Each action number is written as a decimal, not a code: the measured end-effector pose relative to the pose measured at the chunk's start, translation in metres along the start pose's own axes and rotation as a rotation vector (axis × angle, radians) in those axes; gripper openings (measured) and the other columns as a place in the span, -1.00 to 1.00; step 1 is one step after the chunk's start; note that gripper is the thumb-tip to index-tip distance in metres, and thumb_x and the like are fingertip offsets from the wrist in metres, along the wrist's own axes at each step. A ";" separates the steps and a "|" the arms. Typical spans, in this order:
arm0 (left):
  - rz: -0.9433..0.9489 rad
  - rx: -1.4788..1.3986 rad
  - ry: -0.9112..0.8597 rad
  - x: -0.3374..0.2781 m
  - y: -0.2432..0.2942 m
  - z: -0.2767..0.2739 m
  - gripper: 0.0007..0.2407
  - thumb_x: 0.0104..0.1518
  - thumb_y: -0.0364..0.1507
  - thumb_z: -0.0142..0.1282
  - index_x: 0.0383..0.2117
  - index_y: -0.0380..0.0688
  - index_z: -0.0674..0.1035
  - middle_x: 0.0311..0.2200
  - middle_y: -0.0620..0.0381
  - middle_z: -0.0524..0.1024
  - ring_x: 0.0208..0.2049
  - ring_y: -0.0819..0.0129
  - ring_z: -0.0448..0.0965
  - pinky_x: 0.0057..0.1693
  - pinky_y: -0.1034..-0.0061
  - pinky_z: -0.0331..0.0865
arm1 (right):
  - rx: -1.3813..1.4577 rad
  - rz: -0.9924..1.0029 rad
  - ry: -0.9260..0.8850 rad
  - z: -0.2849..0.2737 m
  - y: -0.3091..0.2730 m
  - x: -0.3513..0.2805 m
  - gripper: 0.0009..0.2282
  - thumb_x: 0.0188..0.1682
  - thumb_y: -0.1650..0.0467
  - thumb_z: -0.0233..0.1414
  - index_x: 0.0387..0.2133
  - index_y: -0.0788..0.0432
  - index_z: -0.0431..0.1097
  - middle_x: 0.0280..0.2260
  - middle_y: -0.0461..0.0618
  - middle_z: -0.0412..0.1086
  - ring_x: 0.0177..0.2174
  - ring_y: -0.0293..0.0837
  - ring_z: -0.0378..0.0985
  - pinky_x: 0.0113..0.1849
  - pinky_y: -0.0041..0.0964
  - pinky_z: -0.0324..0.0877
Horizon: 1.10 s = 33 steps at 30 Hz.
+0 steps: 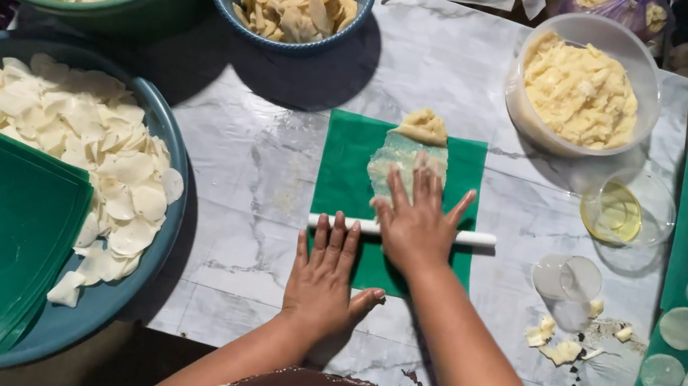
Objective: Flattening small portions of dough into thin sheets using a rolling pin on a silicone mat
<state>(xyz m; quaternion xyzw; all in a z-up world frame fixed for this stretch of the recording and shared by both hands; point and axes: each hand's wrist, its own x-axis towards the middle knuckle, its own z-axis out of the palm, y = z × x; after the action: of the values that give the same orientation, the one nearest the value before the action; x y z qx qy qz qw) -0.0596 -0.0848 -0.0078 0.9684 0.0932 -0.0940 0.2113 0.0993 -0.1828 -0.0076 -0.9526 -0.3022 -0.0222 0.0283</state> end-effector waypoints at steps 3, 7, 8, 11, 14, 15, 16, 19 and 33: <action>-0.002 -0.014 -0.002 -0.003 0.003 -0.009 -0.10 0.13 0.23 -0.17 0.47 -0.07 -0.18 0.48 -0.16 -0.36 0.47 -0.14 -0.50 0.42 -0.18 -0.57 | 0.041 0.057 0.062 0.019 0.025 0.046 -0.50 0.16 -0.03 -0.33 0.31 -0.26 0.20 0.33 0.11 0.16 0.37 0.06 0.01 0.15 0.78 -0.43; -0.016 -0.029 0.027 -0.002 -0.001 -0.004 -0.06 0.12 0.24 -0.13 0.46 -0.13 -0.18 0.48 -0.18 -0.37 0.48 -0.13 -0.49 0.43 -0.15 -0.56 | 0.082 0.109 0.102 -0.005 0.014 0.027 -0.49 0.17 0.01 -0.28 0.35 -0.17 0.16 0.33 0.21 0.13 0.36 0.13 -0.01 0.15 0.77 -0.37; -0.018 -0.031 0.039 -0.003 -0.002 -0.003 -0.04 0.10 0.24 -0.09 0.46 -0.15 -0.19 0.48 -0.20 -0.37 0.48 -0.14 -0.48 0.43 -0.15 -0.55 | 0.076 0.090 0.085 -0.007 0.010 0.010 -0.49 0.16 0.04 -0.24 0.36 -0.14 0.14 0.31 0.23 0.16 0.35 0.14 0.02 0.17 0.71 -0.36; -0.013 -0.050 0.075 0.000 -0.004 0.001 -0.02 0.09 0.24 -0.04 0.46 -0.17 -0.19 0.48 -0.21 -0.38 0.48 -0.14 -0.47 0.43 -0.14 -0.53 | 0.283 -0.004 0.167 0.013 0.040 -0.029 -0.50 0.02 0.27 -0.08 0.29 0.04 0.21 0.21 0.29 0.20 0.27 0.27 0.14 0.20 0.48 -0.10; 0.002 -0.066 0.127 0.000 -0.006 0.004 -0.01 0.07 0.22 0.01 0.46 -0.18 -0.17 0.48 -0.21 -0.37 0.48 -0.15 -0.45 0.43 -0.15 -0.52 | 0.387 -0.074 0.152 0.023 0.081 -0.062 -0.55 -0.11 0.42 0.02 0.13 0.01 0.34 0.04 0.09 0.28 0.13 0.16 0.32 0.15 0.15 0.19; 0.015 -0.072 0.153 0.000 -0.006 0.006 0.00 0.05 0.21 0.04 0.46 -0.18 -0.15 0.48 -0.22 -0.36 0.48 -0.16 -0.43 0.43 -0.16 -0.52 | 0.270 -0.068 0.038 0.022 0.096 -0.075 -0.59 -0.12 0.37 -0.01 0.06 -0.17 0.40 -0.04 -0.15 0.34 0.06 -0.05 0.40 0.10 0.01 0.24; 0.020 -0.072 0.149 0.000 -0.006 0.008 0.00 0.05 0.21 0.04 0.46 -0.18 -0.15 0.48 -0.22 -0.36 0.48 -0.16 -0.43 0.43 -0.16 -0.52 | 0.270 -0.062 0.038 0.021 0.100 -0.077 -0.59 -0.12 0.37 -0.01 0.06 -0.17 0.40 -0.04 -0.15 0.34 0.06 -0.05 0.40 0.10 0.01 0.24; 0.053 -0.085 0.212 0.001 -0.008 0.010 0.01 0.01 0.19 0.12 0.47 -0.16 -0.11 0.48 -0.25 -0.34 0.48 -0.19 -0.40 0.41 -0.24 -0.49 | 0.155 -0.122 0.058 0.018 0.112 -0.085 -0.57 -0.06 0.34 0.01 0.10 -0.39 0.35 -0.13 -0.31 0.31 -0.02 -0.20 0.39 0.07 -0.15 0.22; 0.180 0.150 0.421 0.032 -0.025 0.028 -0.50 0.36 -0.11 -0.23 0.42 0.13 0.19 0.45 0.11 0.09 0.46 0.14 0.01 0.47 0.03 -0.21 | 0.155 -0.124 0.066 -0.028 0.066 -0.102 -0.54 0.18 0.16 -0.18 0.30 0.05 0.21 0.16 0.32 0.23 0.22 0.29 0.22 0.20 0.38 -0.02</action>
<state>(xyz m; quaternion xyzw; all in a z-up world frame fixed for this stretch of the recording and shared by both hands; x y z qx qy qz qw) -0.0384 -0.0701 -0.0500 0.9840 0.0412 0.1225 0.1224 0.0533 -0.2972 0.0116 -0.9257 -0.3603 -0.0317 0.1103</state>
